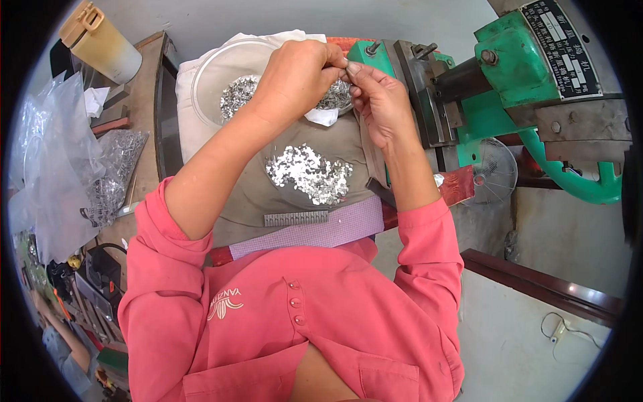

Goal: Manually pressing metal studs or eyelets onto a fabric strip using a mechanical press machine.

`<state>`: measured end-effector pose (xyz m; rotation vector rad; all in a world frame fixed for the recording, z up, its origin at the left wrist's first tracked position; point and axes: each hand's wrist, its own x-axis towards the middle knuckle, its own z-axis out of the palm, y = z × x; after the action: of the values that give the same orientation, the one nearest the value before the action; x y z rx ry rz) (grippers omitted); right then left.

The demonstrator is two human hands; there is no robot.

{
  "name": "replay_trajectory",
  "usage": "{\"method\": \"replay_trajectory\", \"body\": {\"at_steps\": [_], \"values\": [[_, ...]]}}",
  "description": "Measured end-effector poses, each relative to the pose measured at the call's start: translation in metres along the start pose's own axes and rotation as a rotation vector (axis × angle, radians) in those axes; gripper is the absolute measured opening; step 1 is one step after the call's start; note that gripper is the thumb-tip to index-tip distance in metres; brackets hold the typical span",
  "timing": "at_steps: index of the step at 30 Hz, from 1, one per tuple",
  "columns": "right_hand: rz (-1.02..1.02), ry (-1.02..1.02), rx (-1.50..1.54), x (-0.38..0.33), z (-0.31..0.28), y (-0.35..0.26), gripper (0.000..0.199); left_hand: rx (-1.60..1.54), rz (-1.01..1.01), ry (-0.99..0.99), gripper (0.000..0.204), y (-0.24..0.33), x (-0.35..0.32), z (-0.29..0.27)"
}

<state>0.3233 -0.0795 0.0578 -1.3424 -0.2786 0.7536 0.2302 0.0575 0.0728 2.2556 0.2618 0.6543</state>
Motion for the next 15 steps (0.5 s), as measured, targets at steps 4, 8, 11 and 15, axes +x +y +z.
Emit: {"method": "replay_trajectory", "body": {"at_steps": [4, 8, 11, 15], "values": [[-0.159, 0.044, -0.108, -0.004, 0.007, -0.002, 0.021, 0.022, 0.007, -0.013, 0.015, 0.002, 0.005, -0.001], [-0.196, 0.088, -0.247, -0.005, 0.008, -0.004, 0.023, 0.049, 0.051, -0.012, 0.017, 0.003, 0.010, -0.001], [-0.191, 0.075, -0.230, -0.003, 0.006, 0.001, 0.024, -0.003, -0.026, -0.004, 0.016, 0.005, 0.014, 0.000], [-0.196, 0.021, -0.142, 0.000, 0.006, 0.008, 0.022, -0.125, -0.009, 0.033, 0.013, 0.002, 0.011, 0.000]]}}
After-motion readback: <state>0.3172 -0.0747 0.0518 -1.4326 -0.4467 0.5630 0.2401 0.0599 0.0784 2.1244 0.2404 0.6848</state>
